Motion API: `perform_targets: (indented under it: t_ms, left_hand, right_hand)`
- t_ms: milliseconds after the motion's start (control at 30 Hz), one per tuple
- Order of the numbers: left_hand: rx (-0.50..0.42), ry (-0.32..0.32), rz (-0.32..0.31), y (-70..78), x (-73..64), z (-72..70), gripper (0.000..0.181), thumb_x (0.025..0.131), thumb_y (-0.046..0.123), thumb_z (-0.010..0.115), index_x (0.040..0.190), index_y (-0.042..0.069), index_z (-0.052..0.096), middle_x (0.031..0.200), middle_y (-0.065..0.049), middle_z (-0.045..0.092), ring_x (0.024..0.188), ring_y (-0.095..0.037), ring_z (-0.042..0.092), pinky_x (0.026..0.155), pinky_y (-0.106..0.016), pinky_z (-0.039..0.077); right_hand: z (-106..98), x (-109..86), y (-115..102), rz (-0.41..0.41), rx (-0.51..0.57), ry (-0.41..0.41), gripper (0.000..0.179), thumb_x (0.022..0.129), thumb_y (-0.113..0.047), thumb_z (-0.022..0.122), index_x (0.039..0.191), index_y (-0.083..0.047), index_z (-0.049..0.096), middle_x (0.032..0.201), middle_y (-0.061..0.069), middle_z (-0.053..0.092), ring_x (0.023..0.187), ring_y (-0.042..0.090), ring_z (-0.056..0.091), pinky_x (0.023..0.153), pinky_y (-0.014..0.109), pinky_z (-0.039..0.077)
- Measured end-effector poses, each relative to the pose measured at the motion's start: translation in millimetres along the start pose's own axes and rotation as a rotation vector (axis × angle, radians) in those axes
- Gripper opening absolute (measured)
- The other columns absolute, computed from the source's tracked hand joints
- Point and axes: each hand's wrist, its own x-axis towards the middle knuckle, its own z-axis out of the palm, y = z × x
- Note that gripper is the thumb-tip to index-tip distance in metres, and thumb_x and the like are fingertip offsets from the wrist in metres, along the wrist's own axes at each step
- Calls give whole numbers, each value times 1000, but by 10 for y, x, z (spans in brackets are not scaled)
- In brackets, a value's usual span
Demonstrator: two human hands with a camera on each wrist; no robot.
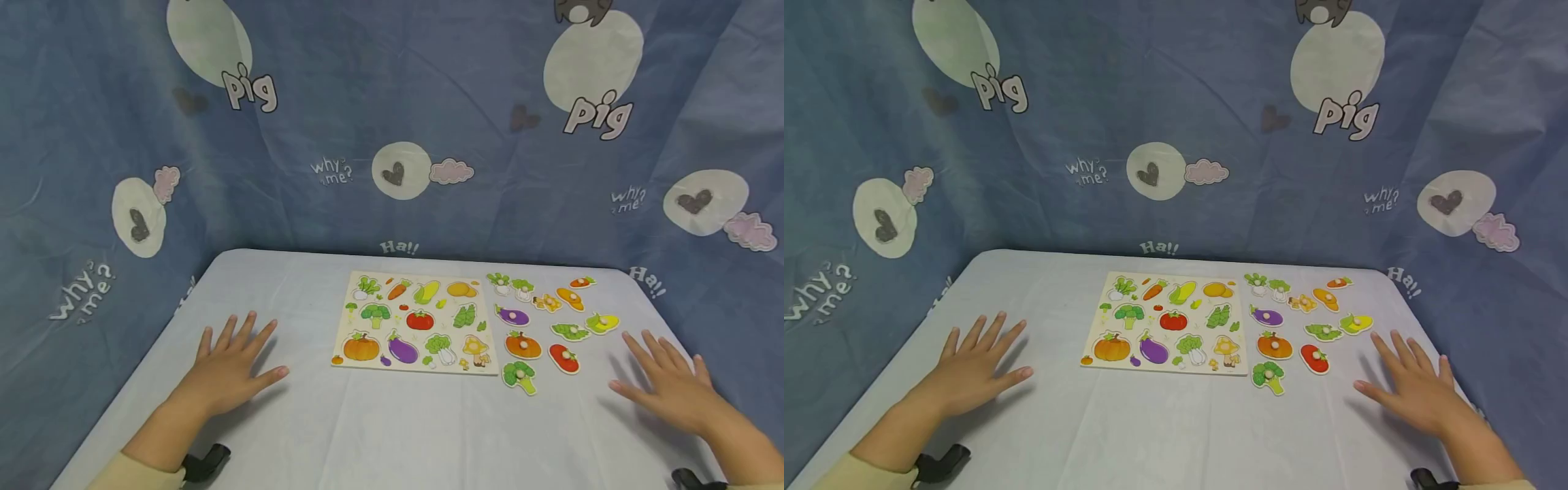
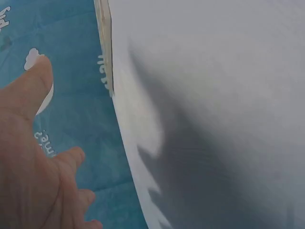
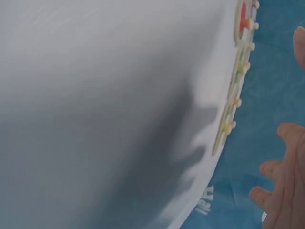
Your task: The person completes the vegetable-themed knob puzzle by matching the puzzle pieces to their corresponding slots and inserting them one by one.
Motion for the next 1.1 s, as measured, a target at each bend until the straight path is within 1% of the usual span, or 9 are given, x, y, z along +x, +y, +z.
perform_targets:
  t_ms: [167, 300, 533, 667, 800, 900, 1100]
  left_hand:
    - [0, 4, 3, 56, 48, -14, 94, 90, 74, 50, 159, 15, 28, 163, -28, 13, 147, -55, 3, 109, -72, -15]
    - [-26, 9, 15, 112, 80, -6, 94, 89, 74, 51, 159, 15, 28, 163, -27, 12, 148, -54, 2, 110, -72, -15]
    - [-36, 35, 42, 166, 166, 81, 94, 88, 75, 53, 158, 16, 32, 163, -27, 16, 148, -53, 6, 112, -73, -7]
    - [-45, 52, 64, 190, 235, 125, 91, 88, 73, 55, 157, 17, 35, 163, -26, 18, 147, -53, 9, 112, -73, -3]
    - [-51, 23, 75, 232, 297, 141, 92, 88, 74, 54, 157, 16, 35, 162, -26, 19, 147, -54, 11, 113, -73, 0]
    - [-70, 0, 85, 278, 339, 149, 92, 88, 73, 55, 157, 15, 36, 161, -27, 21, 146, -55, 13, 112, -74, 2]
    - [-101, -42, 103, 382, 430, 141, 91, 87, 71, 58, 156, 15, 37, 161, -26, 22, 146, -54, 15, 112, -74, 6]
  right_hand:
    - [-31, 70, -128, -19, 15, 14, 98, 93, -64, 55, 162, -12, 7, 160, 34, 6, 142, 60, 6, 101, 83, -8]
    - [-61, 162, -244, -44, 18, 29, 96, 94, -62, 56, 161, -11, 11, 160, 34, 9, 141, 60, 9, 102, 82, -7]
    - [-120, 301, -404, -96, 29, 35, 94, 94, -62, 56, 162, -14, 11, 160, 33, 12, 141, 60, 12, 103, 82, -2]
    - [-155, 362, -478, -109, 49, 30, 95, 93, -62, 56, 162, -12, 12, 160, 33, 12, 141, 60, 12, 104, 81, 0]
    - [-184, 459, -566, -128, 78, 21, 95, 93, -62, 57, 161, -11, 15, 161, 32, 13, 141, 60, 11, 106, 80, 4]
    - [-194, 540, -630, -141, 87, 4, 94, 93, -61, 58, 161, -11, 18, 161, 32, 14, 142, 59, 12, 108, 78, 7]
    - [-229, 702, -757, -148, 79, -18, 91, 92, -61, 59, 159, -11, 24, 160, 30, 19, 142, 56, 15, 107, 78, 14]
